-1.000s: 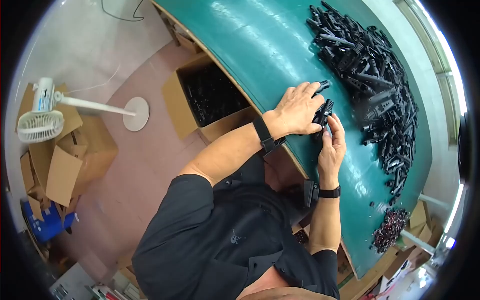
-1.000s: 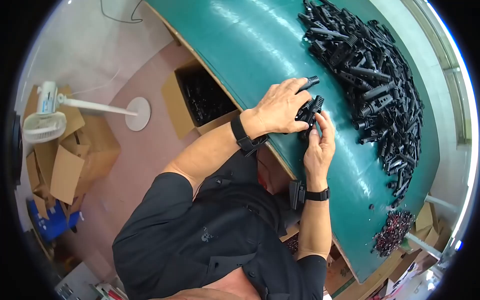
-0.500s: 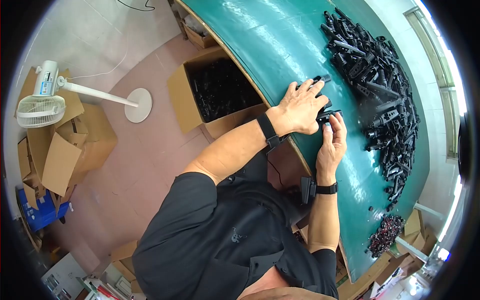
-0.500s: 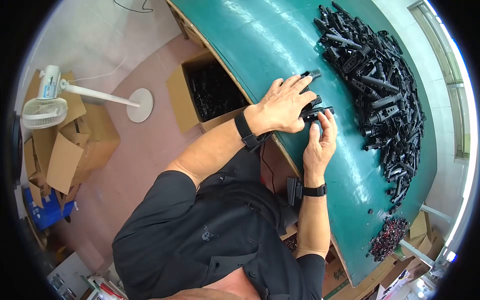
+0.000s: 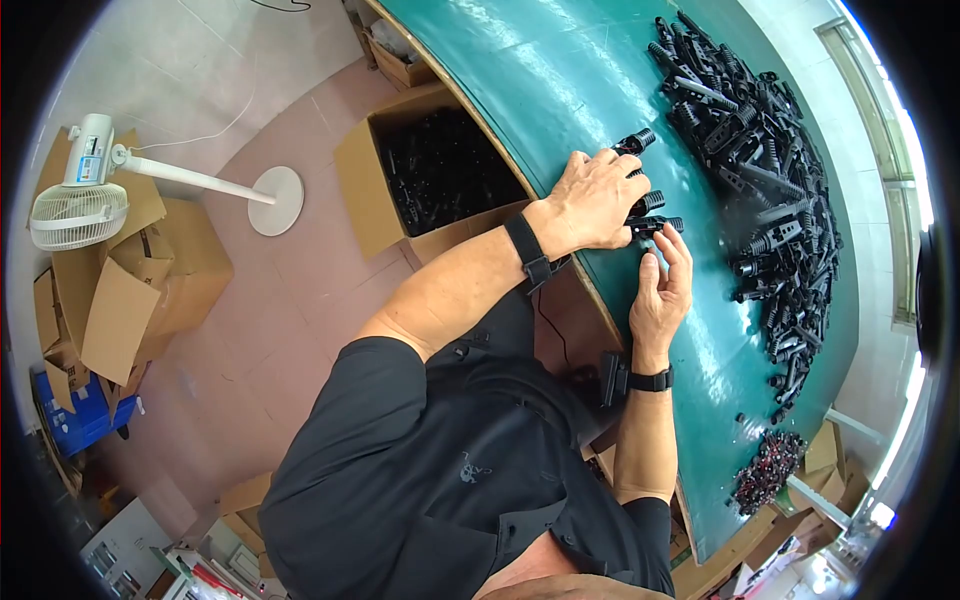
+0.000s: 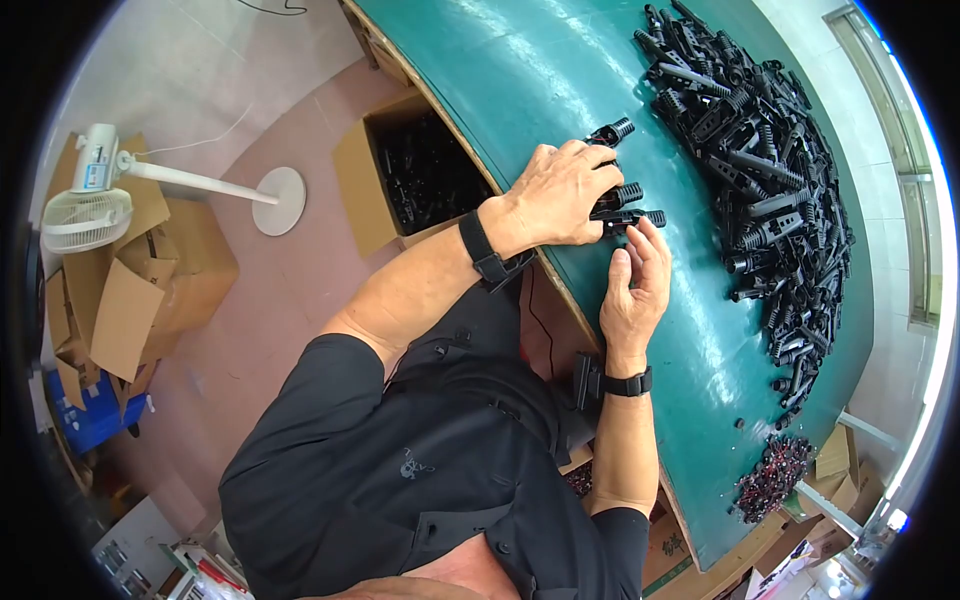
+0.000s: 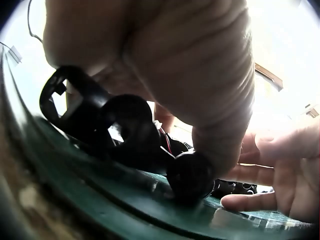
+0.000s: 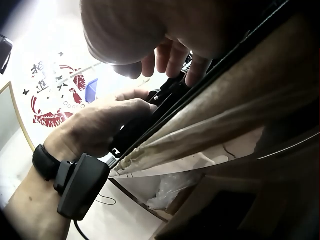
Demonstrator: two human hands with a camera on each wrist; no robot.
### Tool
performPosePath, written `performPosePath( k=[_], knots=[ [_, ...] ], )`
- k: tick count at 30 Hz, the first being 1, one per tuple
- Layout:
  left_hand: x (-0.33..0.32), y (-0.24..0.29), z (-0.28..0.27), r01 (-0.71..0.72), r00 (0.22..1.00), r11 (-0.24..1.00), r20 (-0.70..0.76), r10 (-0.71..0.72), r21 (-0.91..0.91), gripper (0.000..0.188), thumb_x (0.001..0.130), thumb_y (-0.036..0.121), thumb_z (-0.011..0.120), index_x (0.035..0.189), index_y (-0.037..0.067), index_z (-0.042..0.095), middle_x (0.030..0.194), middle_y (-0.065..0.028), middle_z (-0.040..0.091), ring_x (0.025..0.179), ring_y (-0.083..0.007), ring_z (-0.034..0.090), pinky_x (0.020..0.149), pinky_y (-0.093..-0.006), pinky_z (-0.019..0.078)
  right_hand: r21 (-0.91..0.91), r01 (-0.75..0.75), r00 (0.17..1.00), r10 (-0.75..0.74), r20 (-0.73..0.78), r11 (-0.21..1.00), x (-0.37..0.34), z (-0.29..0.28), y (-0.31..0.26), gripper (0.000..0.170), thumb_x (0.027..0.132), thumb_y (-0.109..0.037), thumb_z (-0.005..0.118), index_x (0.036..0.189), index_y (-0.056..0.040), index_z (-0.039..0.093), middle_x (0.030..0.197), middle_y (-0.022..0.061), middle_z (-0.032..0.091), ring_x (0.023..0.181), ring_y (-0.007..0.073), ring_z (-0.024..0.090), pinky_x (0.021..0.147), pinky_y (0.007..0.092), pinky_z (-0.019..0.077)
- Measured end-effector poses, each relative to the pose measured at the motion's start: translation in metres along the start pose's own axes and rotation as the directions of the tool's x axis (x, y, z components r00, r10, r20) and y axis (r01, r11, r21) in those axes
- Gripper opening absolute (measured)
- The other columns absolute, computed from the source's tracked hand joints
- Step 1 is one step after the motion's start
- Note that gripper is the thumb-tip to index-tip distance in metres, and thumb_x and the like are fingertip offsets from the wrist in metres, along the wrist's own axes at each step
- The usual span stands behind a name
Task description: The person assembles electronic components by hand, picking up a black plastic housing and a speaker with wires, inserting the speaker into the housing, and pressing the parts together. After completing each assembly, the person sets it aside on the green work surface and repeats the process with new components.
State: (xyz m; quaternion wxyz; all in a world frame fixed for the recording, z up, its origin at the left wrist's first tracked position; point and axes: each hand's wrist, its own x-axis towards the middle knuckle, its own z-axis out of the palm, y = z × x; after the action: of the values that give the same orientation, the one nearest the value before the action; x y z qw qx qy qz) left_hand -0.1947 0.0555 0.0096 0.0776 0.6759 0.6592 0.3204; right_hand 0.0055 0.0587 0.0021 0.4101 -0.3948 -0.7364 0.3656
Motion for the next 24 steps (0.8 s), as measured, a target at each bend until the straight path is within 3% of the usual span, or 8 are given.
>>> performPosePath(
  k=[4,8,17,20,22,24],
  knots=[
    [0.004,-0.004,-0.003,0.030,0.999,0.999,-0.020,-0.031,-0.043,0.046,0.078,0.015,0.080,0.123,0.014,0.070,0.129,-0.0065,0.069,0.118,-0.0326,0.066,0.094,-0.0497,0.0548,-0.081,0.029,0.999,-0.028,0.018,0.996,-0.002,-0.001,0.004,0.028,0.100,-0.002,0.067,0.128,-0.0007,0.072,0.145,0.0143,0.065,0.128,0.0250,0.065,0.103,0.0348,0.0547],
    [0.010,-0.008,-0.004,-0.018,0.997,0.999,-0.074,0.015,-0.041,0.043,0.079,0.009,0.078,0.121,0.014,0.070,0.121,-0.0066,0.072,0.107,-0.0326,0.068,0.089,-0.0475,0.0568,-0.146,0.065,0.998,-0.063,0.019,0.987,0.000,-0.002,0.001,0.027,0.098,-0.002,0.069,0.125,-0.0004,0.073,0.141,0.0156,0.067,0.126,0.0279,0.066,0.104,0.0375,0.0543],
    [0.013,-0.030,-0.014,-0.054,0.988,0.987,-0.150,0.032,-0.148,0.048,0.081,0.007,0.077,0.127,0.011,0.069,0.122,-0.0124,0.073,0.109,-0.0365,0.068,0.095,-0.0458,0.0570,-0.165,0.021,0.999,-0.015,0.037,0.986,0.000,-0.004,-0.001,0.027,0.096,-0.003,0.071,0.123,-0.0007,0.073,0.140,0.0169,0.068,0.126,0.0316,0.067,0.106,0.0393,0.0537],
    [0.012,-0.046,-0.023,-0.092,0.955,0.979,-0.295,0.035,-0.182,0.051,0.083,0.005,0.078,0.132,0.011,0.068,0.122,-0.0108,0.074,0.110,-0.0294,0.071,0.097,-0.0404,0.0572,-0.203,0.027,0.999,-0.017,0.050,0.979,0.000,-0.007,-0.001,0.027,0.098,-0.005,0.070,0.125,-0.0013,0.073,0.142,0.0149,0.067,0.125,0.0266,0.066,0.104,0.0363,0.0530],
    [0.000,-0.054,-0.048,-0.041,0.929,0.963,-0.366,-0.062,-0.267,0.050,0.084,0.005,0.079,0.132,0.010,0.068,0.122,-0.0102,0.074,0.109,-0.0270,0.071,0.097,-0.0390,0.0572,-0.210,0.039,0.997,-0.024,0.077,0.977,0.001,-0.005,-0.002,0.027,0.100,-0.006,0.070,0.126,-0.0016,0.073,0.143,0.0139,0.067,0.124,0.0241,0.066,0.104,0.0349,0.0526],
    [-0.017,-0.064,-0.075,-0.004,0.850,0.892,-0.472,-0.235,-0.452,0.048,0.086,0.004,0.079,0.132,0.009,0.068,0.122,-0.0089,0.074,0.107,-0.0222,0.072,0.095,-0.0361,0.0570,-0.266,0.052,0.994,-0.024,0.107,0.963,0.001,-0.005,-0.006,0.030,0.098,-0.006,0.071,0.128,-0.0021,0.073,0.144,0.0153,0.066,0.129,0.0283,0.064,0.107,0.0374,0.0516]
  ],
)
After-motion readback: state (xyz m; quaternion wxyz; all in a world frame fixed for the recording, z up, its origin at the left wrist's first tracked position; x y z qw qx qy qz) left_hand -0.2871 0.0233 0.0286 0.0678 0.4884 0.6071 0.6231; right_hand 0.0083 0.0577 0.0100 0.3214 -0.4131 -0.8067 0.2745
